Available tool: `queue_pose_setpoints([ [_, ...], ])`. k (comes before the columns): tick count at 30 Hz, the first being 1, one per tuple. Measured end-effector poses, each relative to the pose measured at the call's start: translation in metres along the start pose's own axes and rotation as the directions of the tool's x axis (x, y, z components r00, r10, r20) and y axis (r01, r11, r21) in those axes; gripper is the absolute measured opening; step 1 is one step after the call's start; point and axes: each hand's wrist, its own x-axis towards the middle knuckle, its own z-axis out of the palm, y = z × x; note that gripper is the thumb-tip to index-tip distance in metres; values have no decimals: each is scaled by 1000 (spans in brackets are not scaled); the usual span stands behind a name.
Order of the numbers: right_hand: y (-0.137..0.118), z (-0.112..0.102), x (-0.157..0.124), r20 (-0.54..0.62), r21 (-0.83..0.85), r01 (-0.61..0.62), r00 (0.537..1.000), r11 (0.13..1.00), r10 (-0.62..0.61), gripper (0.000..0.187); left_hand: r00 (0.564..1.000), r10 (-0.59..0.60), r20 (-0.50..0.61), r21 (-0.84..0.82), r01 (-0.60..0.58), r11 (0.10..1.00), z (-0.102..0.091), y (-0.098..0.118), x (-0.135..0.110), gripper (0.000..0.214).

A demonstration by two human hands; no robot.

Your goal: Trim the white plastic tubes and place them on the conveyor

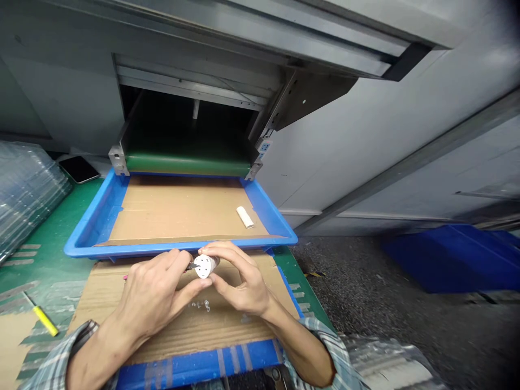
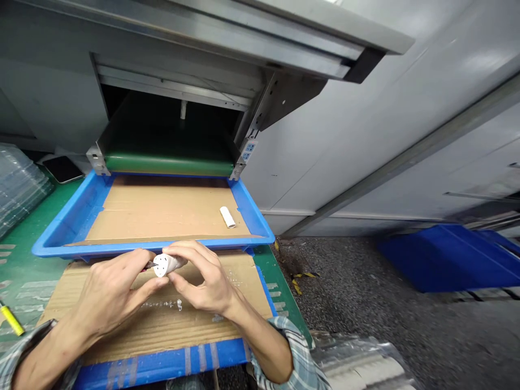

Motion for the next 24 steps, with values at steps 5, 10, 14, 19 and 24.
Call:
queue_pose_setpoints([
  [5,1,1,0,-15,-36,-5,1000,999,5,45,1000,13,-3,64,-13,998,1,1,1,39],
  [10,2,2,-1,-23,-81,15,1000,997,-17,42,1000,0,2,81,0,997,2,1,2,38],
  [14,2,4,0,-64,-108,31,997,994,-38,34,1000,24,-5,137,-23,990,2,3,1,41],
  [19,-1,6,1,-121,-138,22,992,990,-39,29,1000,16,24,110,-18,994,4,4,-1,38],
  [24,-3,7,0,-164,-177,17,985,984,-46,29,999,-13,36,59,11,998,6,5,-2,38],
])
